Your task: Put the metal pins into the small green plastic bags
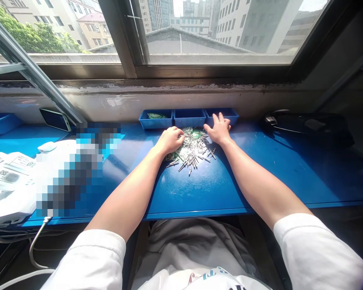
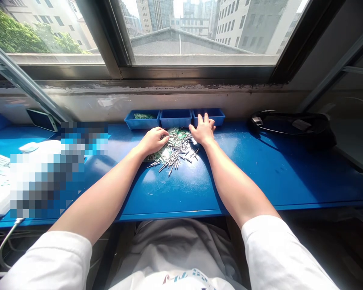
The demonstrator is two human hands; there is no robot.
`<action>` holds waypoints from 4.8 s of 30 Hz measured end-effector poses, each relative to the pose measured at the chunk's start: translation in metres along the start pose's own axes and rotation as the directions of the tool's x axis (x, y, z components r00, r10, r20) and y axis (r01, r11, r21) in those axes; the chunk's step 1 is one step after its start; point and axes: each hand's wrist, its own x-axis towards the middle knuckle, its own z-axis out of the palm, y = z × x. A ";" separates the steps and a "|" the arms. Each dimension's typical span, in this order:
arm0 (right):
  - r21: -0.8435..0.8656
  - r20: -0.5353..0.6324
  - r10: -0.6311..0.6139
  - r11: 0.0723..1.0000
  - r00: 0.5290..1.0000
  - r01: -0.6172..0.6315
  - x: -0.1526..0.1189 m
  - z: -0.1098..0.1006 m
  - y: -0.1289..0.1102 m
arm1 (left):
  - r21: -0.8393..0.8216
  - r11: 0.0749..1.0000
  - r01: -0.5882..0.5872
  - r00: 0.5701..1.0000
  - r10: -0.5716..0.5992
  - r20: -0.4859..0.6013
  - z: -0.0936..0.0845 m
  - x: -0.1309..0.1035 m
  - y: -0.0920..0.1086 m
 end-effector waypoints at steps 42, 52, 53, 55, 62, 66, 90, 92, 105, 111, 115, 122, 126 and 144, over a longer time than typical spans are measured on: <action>0.475 0.093 -0.531 0.767 0.842 0.431 -0.038 -0.005 -0.050 | -0.163 0.984 -0.078 0.995 0.067 -0.069 -0.007 0.001 0.006; 0.606 0.050 -0.338 0.758 0.940 0.240 -0.034 -0.009 -0.052 | -0.151 0.977 -0.151 0.976 0.123 -0.181 -0.007 0.001 0.010; 0.605 0.066 -0.354 0.758 0.933 0.245 -0.034 -0.009 -0.052 | -0.148 0.977 -0.151 0.975 0.123 -0.183 -0.006 0.001 0.009; 0.589 0.088 -0.392 0.762 0.916 0.269 -0.035 -0.010 -0.052 | -0.139 0.979 -0.149 0.976 0.122 -0.182 -0.006 0.001 0.009; 0.541 0.068 -0.397 0.785 0.915 0.300 -0.035 -0.012 -0.052 | -0.170 0.979 -0.115 0.983 0.087 -0.162 -0.010 -0.001 0.013; 0.576 0.093 -0.377 0.775 0.922 0.259 -0.035 -0.011 -0.052 | -0.204 0.972 -0.118 0.982 0.084 -0.167 -0.010 -0.001 0.014; -0.054 0.219 -0.179 0.979 0.959 0.195 -0.008 0.003 -0.034 | -0.095 0.995 0.021 0.991 -0.033 -0.131 -0.007 0.004 0.010; -0.066 0.249 -0.163 0.981 0.955 0.185 -0.007 0.004 -0.033 | -0.091 0.996 0.024 0.991 -0.036 -0.131 -0.007 0.004 0.010; 0.046 0.128 -0.164 0.986 0.978 0.160 -0.003 0.002 -0.031 | -0.094 0.995 0.040 0.993 -0.050 -0.107 -0.007 0.003 0.009; -0.016 0.166 -0.187 0.981 0.968 0.193 0.018 -0.004 -0.049 | -0.056 0.998 0.015 0.994 -0.021 -0.103 -0.005 0.002 0.006; -0.060 0.212 -0.216 0.970 0.953 0.234 0.037 0.002 -0.068 | -0.043 0.999 -0.016 0.996 0.013 -0.087 -0.005 0.001 0.006; -0.114 0.259 -0.220 0.960 0.940 0.256 0.037 0.011 -0.070 | -0.026 0.999 -0.023 0.998 0.022 -0.064 -0.004 0.001 0.005; -0.034 0.128 -0.287 0.956 0.949 0.293 0.018 0.002 -0.064 | -0.034 0.999 -0.029 0.997 0.026 -0.066 -0.004 0.001 0.005; 0.249 0.396 -0.585 0.810 0.708 0.530 -0.029 -0.027 -0.043 | -0.066 0.997 -0.041 0.999 0.040 -0.026 -0.006 -0.001 0.008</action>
